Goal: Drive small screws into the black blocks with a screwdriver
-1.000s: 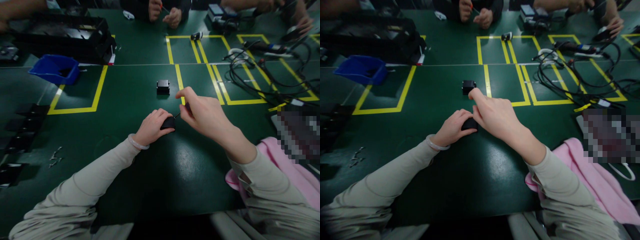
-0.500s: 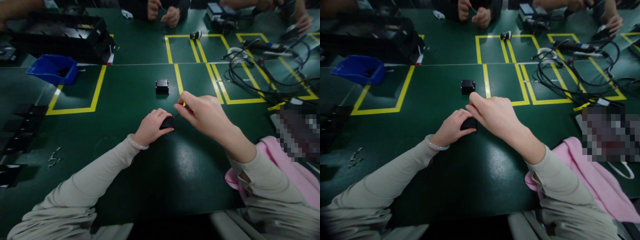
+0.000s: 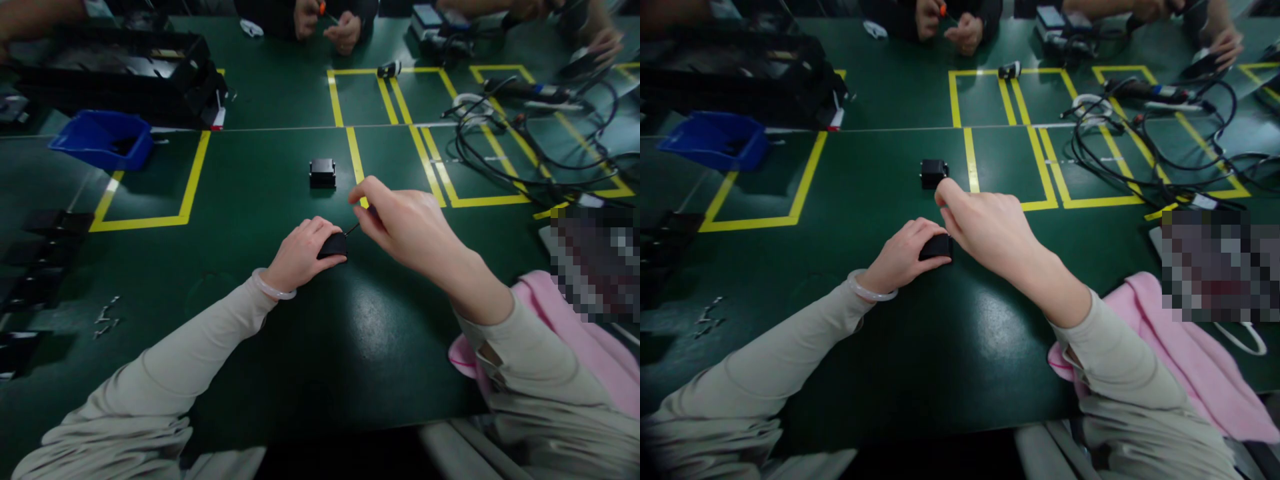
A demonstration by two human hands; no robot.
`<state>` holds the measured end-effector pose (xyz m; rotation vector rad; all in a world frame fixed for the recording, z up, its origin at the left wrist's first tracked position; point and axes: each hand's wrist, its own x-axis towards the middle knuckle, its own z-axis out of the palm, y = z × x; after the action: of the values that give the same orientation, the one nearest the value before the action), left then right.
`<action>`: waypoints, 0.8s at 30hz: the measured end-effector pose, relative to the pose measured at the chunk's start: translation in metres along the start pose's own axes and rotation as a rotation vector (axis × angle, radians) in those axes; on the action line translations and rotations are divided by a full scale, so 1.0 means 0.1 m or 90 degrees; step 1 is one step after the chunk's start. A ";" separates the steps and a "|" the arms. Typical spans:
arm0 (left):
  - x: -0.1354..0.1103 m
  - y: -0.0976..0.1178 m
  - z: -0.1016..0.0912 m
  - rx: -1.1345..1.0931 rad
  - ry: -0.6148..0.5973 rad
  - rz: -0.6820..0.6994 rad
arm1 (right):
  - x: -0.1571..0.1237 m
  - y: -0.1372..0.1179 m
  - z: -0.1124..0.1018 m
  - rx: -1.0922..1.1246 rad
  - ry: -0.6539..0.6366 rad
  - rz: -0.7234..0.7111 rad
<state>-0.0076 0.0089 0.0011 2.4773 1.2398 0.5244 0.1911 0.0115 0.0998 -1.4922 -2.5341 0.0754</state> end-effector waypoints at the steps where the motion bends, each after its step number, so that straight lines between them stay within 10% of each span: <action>1: 0.00 0.00 0.00 0.000 -0.001 -0.001 | 0.00 0.00 0.00 0.007 0.004 -0.001; 24: 0.01 0.00 -0.01 0.003 -0.003 0.004 | 0.00 0.01 0.03 -0.003 0.023 -0.010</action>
<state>-0.0076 0.0100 0.0017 2.4858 1.2330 0.5175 0.1916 0.0127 0.0967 -1.4614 -2.5198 0.0398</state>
